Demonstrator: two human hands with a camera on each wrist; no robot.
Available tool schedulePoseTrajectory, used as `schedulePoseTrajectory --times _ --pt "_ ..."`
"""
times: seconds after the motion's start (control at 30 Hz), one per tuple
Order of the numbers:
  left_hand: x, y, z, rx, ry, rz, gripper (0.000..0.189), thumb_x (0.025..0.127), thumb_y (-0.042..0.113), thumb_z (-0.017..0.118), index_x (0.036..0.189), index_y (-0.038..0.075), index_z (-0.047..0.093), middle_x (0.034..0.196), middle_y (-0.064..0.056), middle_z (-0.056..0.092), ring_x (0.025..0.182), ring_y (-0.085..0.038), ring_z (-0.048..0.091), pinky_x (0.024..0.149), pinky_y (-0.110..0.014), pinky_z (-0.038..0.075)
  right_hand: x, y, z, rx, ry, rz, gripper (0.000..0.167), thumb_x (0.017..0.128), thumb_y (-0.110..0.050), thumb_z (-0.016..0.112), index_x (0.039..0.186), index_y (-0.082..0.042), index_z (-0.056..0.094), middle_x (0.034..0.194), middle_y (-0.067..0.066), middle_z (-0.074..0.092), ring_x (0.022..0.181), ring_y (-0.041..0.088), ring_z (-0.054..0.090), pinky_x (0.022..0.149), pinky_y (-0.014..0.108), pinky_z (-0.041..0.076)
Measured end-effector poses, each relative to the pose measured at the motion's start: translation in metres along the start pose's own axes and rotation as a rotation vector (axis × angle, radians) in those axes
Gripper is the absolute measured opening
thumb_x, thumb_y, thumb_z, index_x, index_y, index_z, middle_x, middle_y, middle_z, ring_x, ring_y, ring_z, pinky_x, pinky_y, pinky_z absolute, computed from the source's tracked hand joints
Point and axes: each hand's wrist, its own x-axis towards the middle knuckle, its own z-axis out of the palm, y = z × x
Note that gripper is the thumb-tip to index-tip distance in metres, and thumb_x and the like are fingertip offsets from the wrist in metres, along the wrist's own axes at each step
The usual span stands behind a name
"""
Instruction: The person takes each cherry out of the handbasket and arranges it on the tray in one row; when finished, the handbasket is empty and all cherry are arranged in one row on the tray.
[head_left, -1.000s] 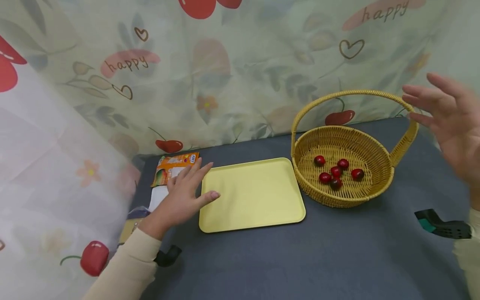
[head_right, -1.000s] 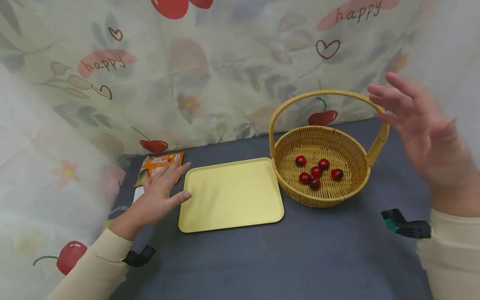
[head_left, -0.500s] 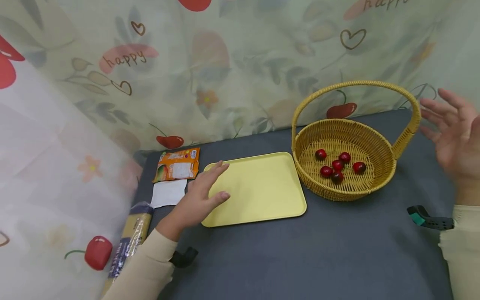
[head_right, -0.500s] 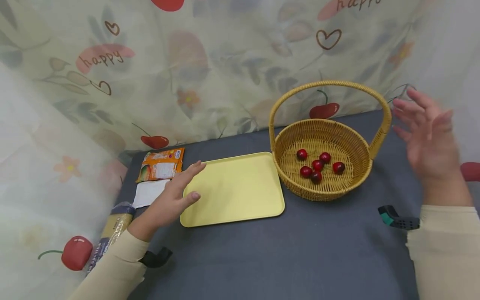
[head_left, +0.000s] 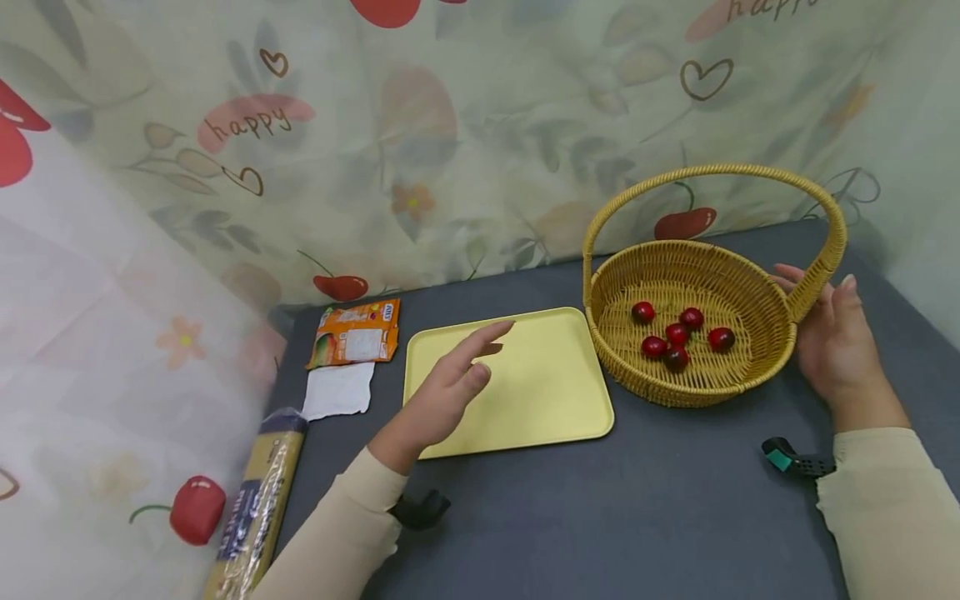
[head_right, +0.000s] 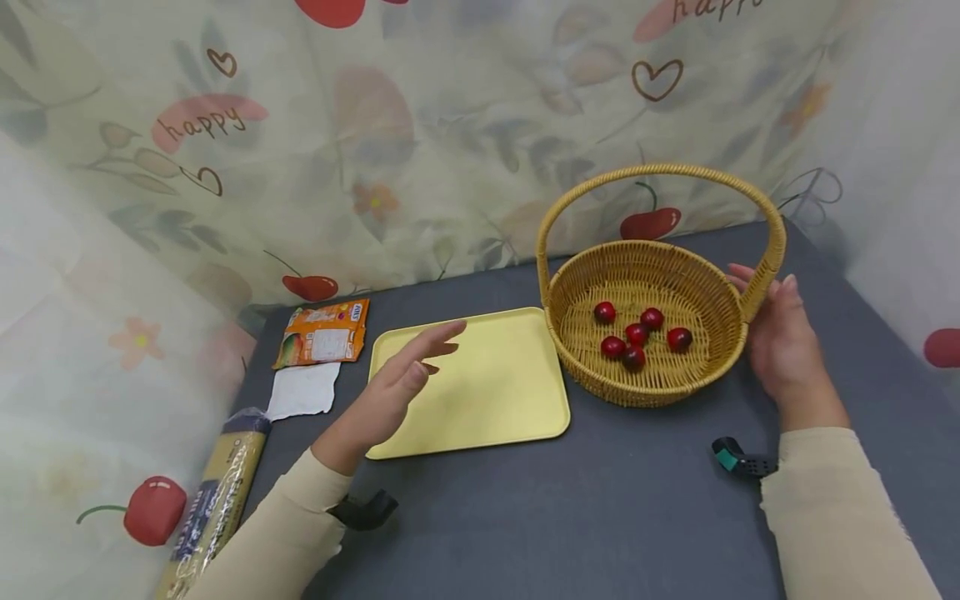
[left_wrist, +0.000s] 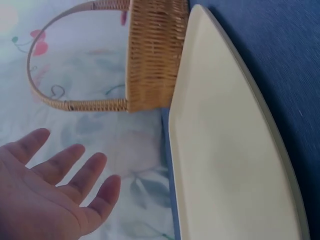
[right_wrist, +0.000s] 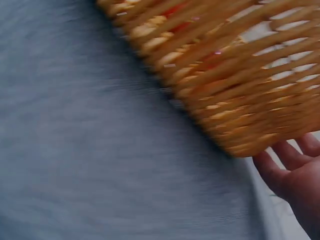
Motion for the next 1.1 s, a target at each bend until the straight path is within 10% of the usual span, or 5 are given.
schedulePoseTrajectory --times 0.33,0.53,1.1 --pt "0.032 0.011 0.026 -0.144 -0.010 0.079 0.097 0.104 0.081 0.035 0.167 0.007 0.040 0.167 -0.009 0.044 0.142 -0.029 0.052 0.107 -0.062 0.045 -0.007 0.019 -0.017 0.071 -0.084 -0.059 0.048 0.120 -0.012 0.036 0.165 0.000 0.039 0.160 0.014 0.044 0.139 0.020 0.051 0.103 0.026 0.049" --pt "0.058 0.017 0.043 -0.212 -0.024 0.072 0.098 0.104 0.083 0.031 0.167 0.009 0.040 0.163 -0.010 0.049 0.139 -0.025 0.056 0.103 -0.055 0.050 -0.009 0.022 -0.025 -0.006 -0.134 0.014 0.072 0.106 0.016 0.047 0.171 -0.010 0.028 0.160 0.010 0.038 0.139 0.016 0.051 0.102 0.023 0.049" --pt "0.156 0.021 0.092 -0.333 -0.123 -0.048 0.085 0.110 0.075 0.016 0.167 0.019 0.046 0.156 -0.002 0.057 0.131 -0.020 0.061 0.098 -0.040 0.057 -0.010 0.023 -0.025 -0.006 -0.158 0.044 0.078 0.102 0.023 0.048 0.168 -0.013 0.028 0.161 0.010 0.035 0.139 0.016 0.051 0.099 0.024 0.052"
